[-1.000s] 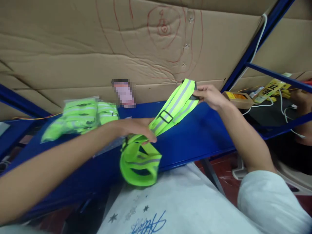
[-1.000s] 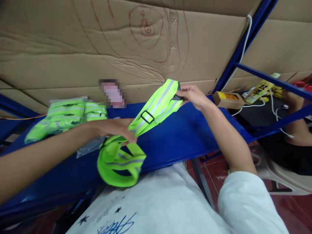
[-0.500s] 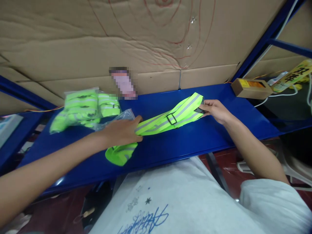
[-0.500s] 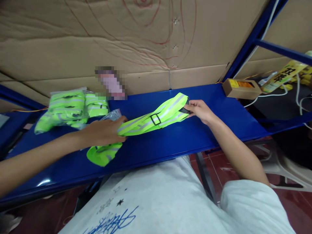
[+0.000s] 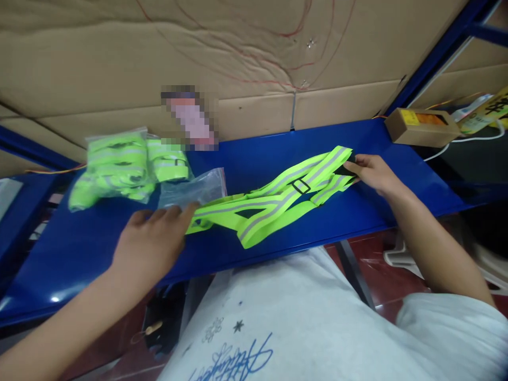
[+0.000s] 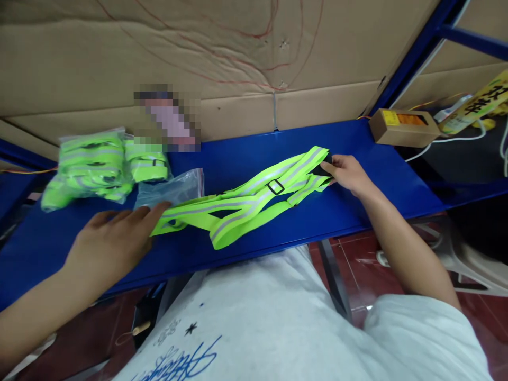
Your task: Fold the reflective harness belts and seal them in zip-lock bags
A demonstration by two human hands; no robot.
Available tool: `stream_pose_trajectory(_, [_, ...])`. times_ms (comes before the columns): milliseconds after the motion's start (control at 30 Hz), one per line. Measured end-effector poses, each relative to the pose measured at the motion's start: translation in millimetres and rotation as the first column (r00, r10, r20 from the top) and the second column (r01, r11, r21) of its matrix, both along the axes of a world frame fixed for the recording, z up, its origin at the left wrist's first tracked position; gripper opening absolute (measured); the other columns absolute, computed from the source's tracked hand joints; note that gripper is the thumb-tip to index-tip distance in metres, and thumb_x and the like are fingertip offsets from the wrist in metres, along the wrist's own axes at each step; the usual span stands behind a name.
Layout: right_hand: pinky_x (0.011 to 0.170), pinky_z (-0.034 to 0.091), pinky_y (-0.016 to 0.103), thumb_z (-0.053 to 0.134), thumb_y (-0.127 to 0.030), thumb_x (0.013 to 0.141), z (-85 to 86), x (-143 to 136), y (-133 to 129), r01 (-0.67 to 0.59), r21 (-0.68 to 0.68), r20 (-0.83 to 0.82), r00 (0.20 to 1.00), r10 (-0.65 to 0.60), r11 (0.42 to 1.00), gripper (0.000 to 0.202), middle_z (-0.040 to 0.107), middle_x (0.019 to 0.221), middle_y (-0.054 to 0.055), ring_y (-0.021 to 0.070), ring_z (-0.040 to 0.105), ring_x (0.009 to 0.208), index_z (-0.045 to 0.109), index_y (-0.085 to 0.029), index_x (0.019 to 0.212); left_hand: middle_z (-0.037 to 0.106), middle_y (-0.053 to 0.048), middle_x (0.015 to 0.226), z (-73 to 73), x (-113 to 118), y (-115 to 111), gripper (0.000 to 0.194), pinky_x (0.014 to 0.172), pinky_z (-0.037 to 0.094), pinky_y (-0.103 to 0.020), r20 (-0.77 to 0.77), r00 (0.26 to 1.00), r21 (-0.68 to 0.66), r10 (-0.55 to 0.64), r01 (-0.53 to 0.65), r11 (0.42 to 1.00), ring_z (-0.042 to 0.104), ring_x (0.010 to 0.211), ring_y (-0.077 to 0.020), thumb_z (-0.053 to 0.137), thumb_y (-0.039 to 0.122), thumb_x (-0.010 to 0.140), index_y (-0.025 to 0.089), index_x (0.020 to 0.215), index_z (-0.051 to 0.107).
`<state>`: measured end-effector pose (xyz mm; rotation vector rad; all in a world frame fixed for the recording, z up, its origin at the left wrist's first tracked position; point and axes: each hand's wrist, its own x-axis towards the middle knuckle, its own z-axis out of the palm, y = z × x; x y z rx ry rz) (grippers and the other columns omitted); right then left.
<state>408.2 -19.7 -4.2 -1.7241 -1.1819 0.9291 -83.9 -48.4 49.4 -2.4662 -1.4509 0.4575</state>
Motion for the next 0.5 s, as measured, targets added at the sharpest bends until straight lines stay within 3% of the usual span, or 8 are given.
stream_pose_trajectory(67, [0.058,0.057,0.035,0.079,-0.042,0.082,-1.1,1.4,-0.3,0.003,-0.003,0.036,0.999,-0.003,1.0,0.024,0.072,0.074,0.006,0.0192,0.065,0.061,0.071,-0.02,0.08,0.068,-0.018,0.123,-7.5,-17.3,5.3,0.062,0.095,0.052,-0.054,0.015,1.0,-0.029,-0.009,0.009,1.0,0.066,0.115,-0.0393,0.028,0.012,0.09,0.016,0.151,0.043])
stream_pose_trajectory(133, [0.057,0.055,0.033,0.076,-0.041,0.084,-1.0,1.8,-0.7,-0.001,0.0,0.058,0.998,0.001,1.0,0.023,0.07,0.071,0.005,0.0178,0.063,0.059,0.07,-0.02,0.079,0.065,-0.019,0.128,-13.9,-32.1,8.8,0.07,0.098,0.051,-0.062,0.108,0.993,-0.067,-0.04,0.047,0.997,0.064,0.118,-0.0431,0.032,0.017,0.088,0.02,0.158,0.03])
stream_pose_trajectory(233, [0.054,0.052,0.029,0.075,-0.042,0.084,0.7,1.3,-0.1,-0.028,-0.004,0.093,0.995,0.028,1.0,0.026,0.068,0.068,0.004,0.0154,0.061,0.056,0.068,-0.018,0.076,0.056,-0.017,0.148,-9.5,-24.3,-5.2,0.093,0.107,0.031,-0.085,0.267,0.954,0.04,-0.133,0.127,0.991,0.051,0.137,-0.0513,0.044,0.025,0.083,0.04,0.164,0.001])
stream_pose_trajectory(300, [0.053,0.05,0.027,0.076,-0.045,0.084,1.6,1.1,1.8,-0.046,-0.007,0.115,0.992,0.046,0.999,0.029,0.068,0.069,0.004,0.0142,0.059,0.055,0.068,-0.017,0.079,0.043,-0.014,0.162,-2.2,11.2,-28.4,0.089,0.12,0.019,-0.08,0.34,0.916,0.08,-0.212,0.196,0.977,0.036,0.152,-0.0457,0.044,0.026,0.089,0.041,0.165,-0.001])
stream_pose_trajectory(367, [0.051,0.049,0.026,0.074,-0.048,0.085,1.8,1.3,4.4,-0.06,-0.009,0.139,0.988,0.06,0.998,0.032,0.069,0.07,0.004,0.0135,0.058,0.054,0.069,-0.017,0.083,0.032,-0.016,0.169,-1.5,64.5,-52.1,0.075,0.124,0.031,-0.068,0.437,0.817,0.064,-0.377,0.39,0.919,0.036,0.154,-0.0383,0.044,0.034,0.098,0.033,0.166,0.013])
stream_pose_trajectory(433, [0.051,0.049,0.027,0.071,-0.05,0.086,1.6,2.4,6.9,-0.086,-0.014,0.169,0.982,0.088,0.996,0.034,0.068,0.07,0.003,0.0132,0.057,0.053,0.068,-0.016,0.086,0.018,-0.023,0.171,-12.0,120.2,-64.5,0.076,0.124,0.029,-0.069,0.479,0.743,0.08,-0.467,0.493,0.867,0.026,0.159,-0.0397,0.045,0.053,0.101,0.021,0.166,0.021])
stream_pose_trajectory(500, [0.05,0.048,0.027,0.07,-0.051,0.086,1.6,4.6,8.3,-0.124,-0.026,0.202,0.971,0.127,0.992,0.034,0.066,0.068,0.002,0.0131,0.055,0.052,0.066,-0.017,0.084,0.008,-0.026,0.172,-30.2,162.6,-61.2,0.086,0.122,0.02,-0.077,0.486,0.702,0.112,-0.521,0.542,0.833,0.016,0.16,-0.0429,0.05,0.061,0.098,0.019,0.167,0.018])
